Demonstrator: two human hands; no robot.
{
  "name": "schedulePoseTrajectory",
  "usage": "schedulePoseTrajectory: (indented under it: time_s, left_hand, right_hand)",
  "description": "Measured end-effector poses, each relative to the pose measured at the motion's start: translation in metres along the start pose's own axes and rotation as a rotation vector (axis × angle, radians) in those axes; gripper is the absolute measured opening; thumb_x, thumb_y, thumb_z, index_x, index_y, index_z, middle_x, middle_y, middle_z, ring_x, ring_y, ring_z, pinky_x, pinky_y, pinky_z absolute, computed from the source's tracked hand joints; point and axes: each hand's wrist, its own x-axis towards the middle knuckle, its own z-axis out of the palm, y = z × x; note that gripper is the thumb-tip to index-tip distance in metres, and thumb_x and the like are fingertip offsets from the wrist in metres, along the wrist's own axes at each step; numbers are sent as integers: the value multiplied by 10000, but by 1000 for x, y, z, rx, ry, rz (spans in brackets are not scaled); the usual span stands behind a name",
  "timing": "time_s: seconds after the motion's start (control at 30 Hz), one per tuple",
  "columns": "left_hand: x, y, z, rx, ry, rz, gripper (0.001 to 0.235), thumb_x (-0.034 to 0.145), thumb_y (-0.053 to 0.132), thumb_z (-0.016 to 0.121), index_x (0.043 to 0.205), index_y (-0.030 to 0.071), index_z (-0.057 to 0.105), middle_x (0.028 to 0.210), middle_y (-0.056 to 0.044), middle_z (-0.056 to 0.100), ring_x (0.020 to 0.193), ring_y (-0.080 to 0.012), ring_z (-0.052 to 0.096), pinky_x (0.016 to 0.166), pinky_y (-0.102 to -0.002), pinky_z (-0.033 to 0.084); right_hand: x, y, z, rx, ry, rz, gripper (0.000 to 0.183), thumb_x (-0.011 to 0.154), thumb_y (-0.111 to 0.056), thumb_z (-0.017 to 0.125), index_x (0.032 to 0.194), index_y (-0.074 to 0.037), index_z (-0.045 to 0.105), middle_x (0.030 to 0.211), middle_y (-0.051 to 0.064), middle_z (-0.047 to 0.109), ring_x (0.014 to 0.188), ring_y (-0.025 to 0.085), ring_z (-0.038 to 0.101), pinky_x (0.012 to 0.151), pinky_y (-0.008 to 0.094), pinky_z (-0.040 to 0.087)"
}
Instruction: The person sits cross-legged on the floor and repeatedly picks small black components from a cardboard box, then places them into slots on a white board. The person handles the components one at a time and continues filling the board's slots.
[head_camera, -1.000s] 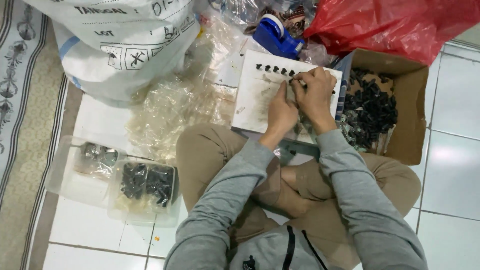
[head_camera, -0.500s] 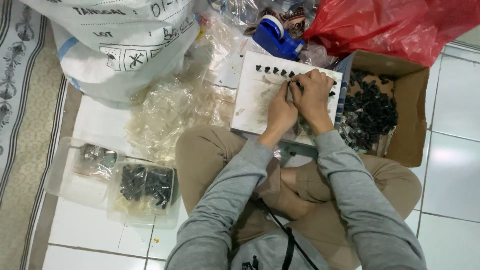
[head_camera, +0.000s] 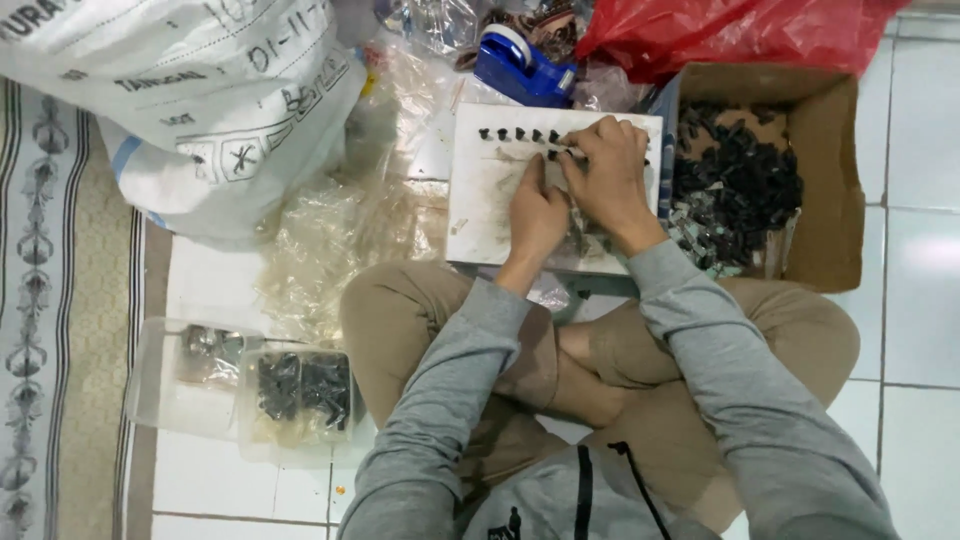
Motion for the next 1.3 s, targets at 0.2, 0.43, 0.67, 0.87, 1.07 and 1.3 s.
schedulePoseTrajectory:
  time_s: [0.2,0.43,0.67,0.87,1.07,1.3]
  left_hand:
    - [-18,11,14,188,181,392,213,1017,265,533,1117,79,556,616,7,496,573,-151,520,570,-343,412]
    - [-30,4,60,472,-4,954,116,1020,45,551,1125,18,592,877,-120,605,707,-248,572,598,-381,450]
    - [-11,-4,177,674,-298,828,105,912,13,578,1016,15,592,886,-156,569,791,-357,591,624,-456,484]
    - [72,-37,271,920,-334,564,163,929,68,555,1072,7,603,1037,-243,629,935,-460,633,682,-547,552]
    - [97,-43,296,1040,-325,621,272,919,-23,560,1178,21,630,1032,-227,667,905,-385,705,715,-458,610]
    - [87,-32,306,1005,-274,528,224,972,15,617,1190,-2,667,1077,-212,701,988,-316,740,826,-385,662]
  right_hand:
    - [2,36,-63,-105,-60,-99,166,1014,-183,790,1064,-32,742,886,105,522,831,309,507,760,423,447]
    - [-36,147,-132,-85,-622,476,250,1076,-247,638,1087,-4,698,912,213,709,792,368,675,660,490,540]
    - [-68,195,-158,129,-791,1020,334,1034,-160,642,1359,-104,689,1434,103,608,1223,356,603,957,516,577]
    - [-63,208,-151,233,-828,1031,464,1021,27,480,1428,-136,635,1438,105,615,1049,307,664,791,458,563]
    - [-84,263,-98,234,-868,1012,543,939,-115,534,1481,-104,573,1217,182,715,915,341,676,726,473,555]
    - [-117,317,-14,269,-673,1009,520,939,-187,516,1370,86,614,1163,299,701,981,419,676,783,557,595]
